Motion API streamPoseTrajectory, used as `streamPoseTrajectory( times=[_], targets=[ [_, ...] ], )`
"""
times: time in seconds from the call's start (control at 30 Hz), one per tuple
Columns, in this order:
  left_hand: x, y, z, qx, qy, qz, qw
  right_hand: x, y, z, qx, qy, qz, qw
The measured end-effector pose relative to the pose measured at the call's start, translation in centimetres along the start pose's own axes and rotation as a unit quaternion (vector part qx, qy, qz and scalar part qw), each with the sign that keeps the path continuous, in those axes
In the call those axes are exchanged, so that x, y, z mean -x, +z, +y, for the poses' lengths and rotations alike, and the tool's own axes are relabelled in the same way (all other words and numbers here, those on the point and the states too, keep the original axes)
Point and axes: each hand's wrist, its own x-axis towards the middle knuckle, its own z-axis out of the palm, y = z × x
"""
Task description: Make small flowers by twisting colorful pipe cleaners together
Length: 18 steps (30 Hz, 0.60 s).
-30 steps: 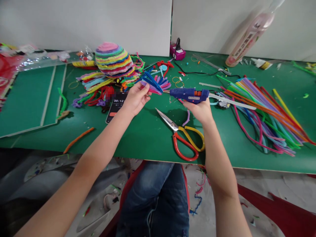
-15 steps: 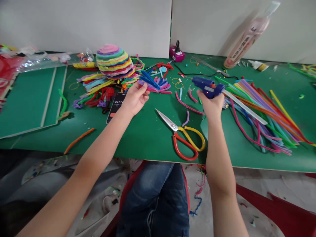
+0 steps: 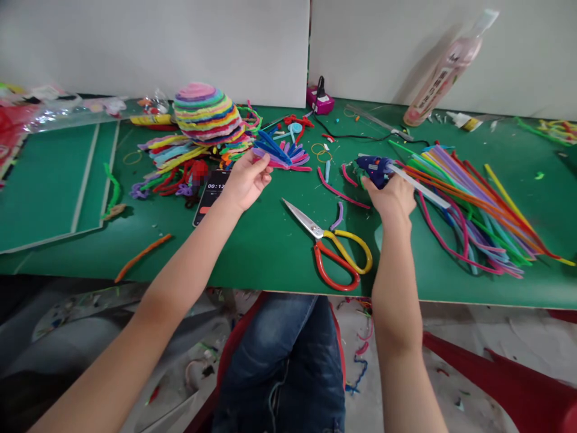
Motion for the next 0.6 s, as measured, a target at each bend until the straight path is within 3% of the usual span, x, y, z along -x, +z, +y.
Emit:
streamPoseTrajectory(
  times=[0.1, 0.17, 0.23, 0.3, 0.43, 0.5, 0.6],
  targets=[
    [-0.1, -0.2, -0.3, -0.021, 0.013, -0.001, 1.0, 0.8, -2.2, 0.4, 0.084, 0.008, -0.05, 0.995],
    [-0.1, -0.2, -0.5, -0.044, 0.022, 0.001, 0.999, 1.4, -2.7, 0.3, 0.077, -0.064, -0.152, 0.983],
    [-0.1, -0.3, -0.8, -0.061, 0.022, 0.004, 0.998, 2.0, -2.4, -0.2, 0.032, -0.128, -0.273, 0.953],
    [0.1, -0.3, -1.0, -0.072, 0.018, -0.001, 0.997, 2.5, -1.8, -1.0, 0.005, -0.16, -0.35, 0.923],
    [0.3, -0.2, -1.2, -0.097, 0.023, -0.018, 0.995, 3.2, -1.3, -1.8, -0.03, -0.195, -0.411, 0.89],
    [0.4, -0.2, -1.2, -0.116, 0.021, -0.018, 0.993, 3.4, -1.3, -2.0, -0.109, -0.23, -0.423, 0.87],
    [0.6, -0.2, -1.3, -0.14, 0.003, -0.034, 0.99, 3.7, -1.2, -2.3, -0.268, -0.24, -0.388, 0.849]
  ],
)
